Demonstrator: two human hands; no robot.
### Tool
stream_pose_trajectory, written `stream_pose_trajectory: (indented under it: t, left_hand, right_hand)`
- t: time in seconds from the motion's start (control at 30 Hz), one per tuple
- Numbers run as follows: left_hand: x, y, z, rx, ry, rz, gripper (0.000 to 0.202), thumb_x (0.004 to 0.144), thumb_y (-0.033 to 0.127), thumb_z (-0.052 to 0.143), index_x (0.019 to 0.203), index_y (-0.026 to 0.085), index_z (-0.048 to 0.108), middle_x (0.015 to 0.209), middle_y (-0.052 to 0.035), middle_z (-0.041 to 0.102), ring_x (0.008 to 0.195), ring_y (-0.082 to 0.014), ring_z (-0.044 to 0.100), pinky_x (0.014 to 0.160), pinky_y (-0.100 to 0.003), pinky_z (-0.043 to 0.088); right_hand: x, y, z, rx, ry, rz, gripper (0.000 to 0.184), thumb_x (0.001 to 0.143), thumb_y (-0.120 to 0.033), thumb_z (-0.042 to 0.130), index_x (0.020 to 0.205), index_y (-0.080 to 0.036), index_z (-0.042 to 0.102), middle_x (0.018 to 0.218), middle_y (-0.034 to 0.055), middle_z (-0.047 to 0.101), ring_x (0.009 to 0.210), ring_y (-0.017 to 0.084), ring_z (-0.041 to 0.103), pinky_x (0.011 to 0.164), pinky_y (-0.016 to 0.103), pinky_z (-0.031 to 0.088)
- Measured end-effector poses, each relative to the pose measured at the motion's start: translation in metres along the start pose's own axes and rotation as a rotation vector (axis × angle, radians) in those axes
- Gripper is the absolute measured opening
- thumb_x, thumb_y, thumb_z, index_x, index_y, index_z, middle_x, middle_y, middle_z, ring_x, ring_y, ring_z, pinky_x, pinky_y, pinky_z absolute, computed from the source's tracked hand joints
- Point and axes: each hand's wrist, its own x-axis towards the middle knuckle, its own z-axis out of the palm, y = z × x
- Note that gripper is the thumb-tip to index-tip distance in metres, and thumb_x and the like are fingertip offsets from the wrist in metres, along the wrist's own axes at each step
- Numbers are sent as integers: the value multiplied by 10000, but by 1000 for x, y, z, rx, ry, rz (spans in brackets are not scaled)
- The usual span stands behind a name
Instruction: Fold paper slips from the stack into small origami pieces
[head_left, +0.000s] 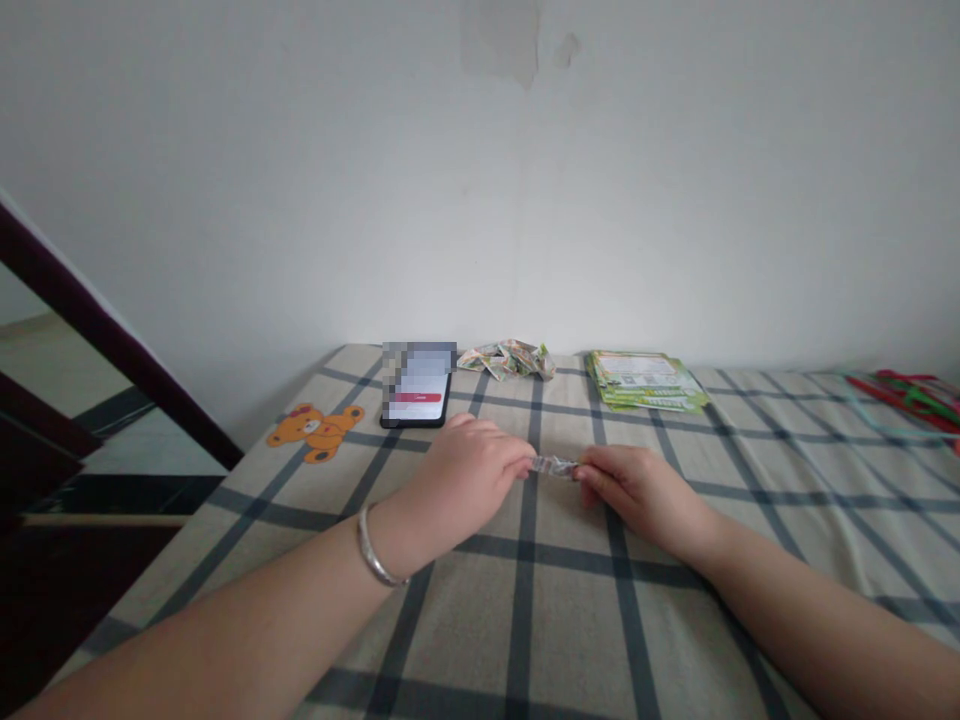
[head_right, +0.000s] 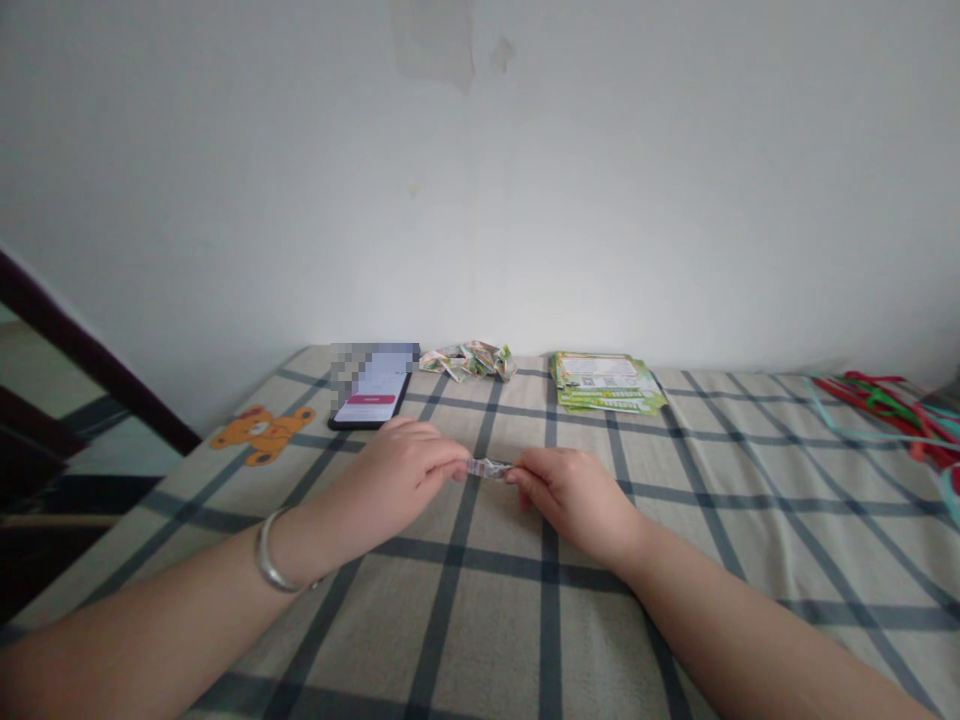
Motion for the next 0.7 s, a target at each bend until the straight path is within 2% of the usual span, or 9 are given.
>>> stream_pose_trajectory:
  t: [0.2, 0.37, 0.47, 0.57, 0.7]
  left_hand:
    - [0, -1, 4, -88, 54, 13, 255, 895, 72, 479, 997, 214, 665, 920, 5, 721, 827, -182, 623, 774, -341, 421]
    - [-3, 0, 5, -147, 38, 21, 238, 901, 74, 452, 937, 200, 651, 870, 12, 712, 840, -182, 630, 805, -353, 434]
    - [-3, -1, 9, -147, 62, 17, 222, 925, 112, 433, 970, 190, 636, 896, -8, 701, 884, -193, 628, 835, -370, 446]
    - [-2, -5, 14, -139, 111, 12, 178, 934, 169, 465, 1005, 189, 627, 984, -27, 689, 946, -203, 620, 866, -383, 454]
    - [-1, -7, 17, -145, 171, -7, 183, 910, 160, 509, 1071, 191, 590, 1033, -38, 687, 964, -206, 623, 890, -401, 455]
  right_hand:
    - [0, 5, 1, 28, 32, 31, 330, 976, -306, 384, 772, -202, 623, 729, 23, 672, 680, 156, 611, 640, 268, 416]
    - [-1, 7, 1, 23, 93, 11, 292, 968, -333, 405, 800, -203, 605, 720, 17, 658, 659, 152, 605, 599, 262, 426]
    - [-2, 7, 2, 21, 160, -23, 189, 947, -294, 452, 969, -216, 623, 805, 22, 678, 692, 151, 613, 605, 257, 445]
    - [-3, 7, 3, 26, 245, -53, 209, 928, -255, 486, 1110, -234, 588, 900, 30, 688, 698, 140, 615, 619, 254, 465]
    - [-4, 7, 3, -20, 262, -106, 112, 913, -247, 516, 979, -222, 603, 853, 30, 681, 695, 141, 609, 611, 252, 460]
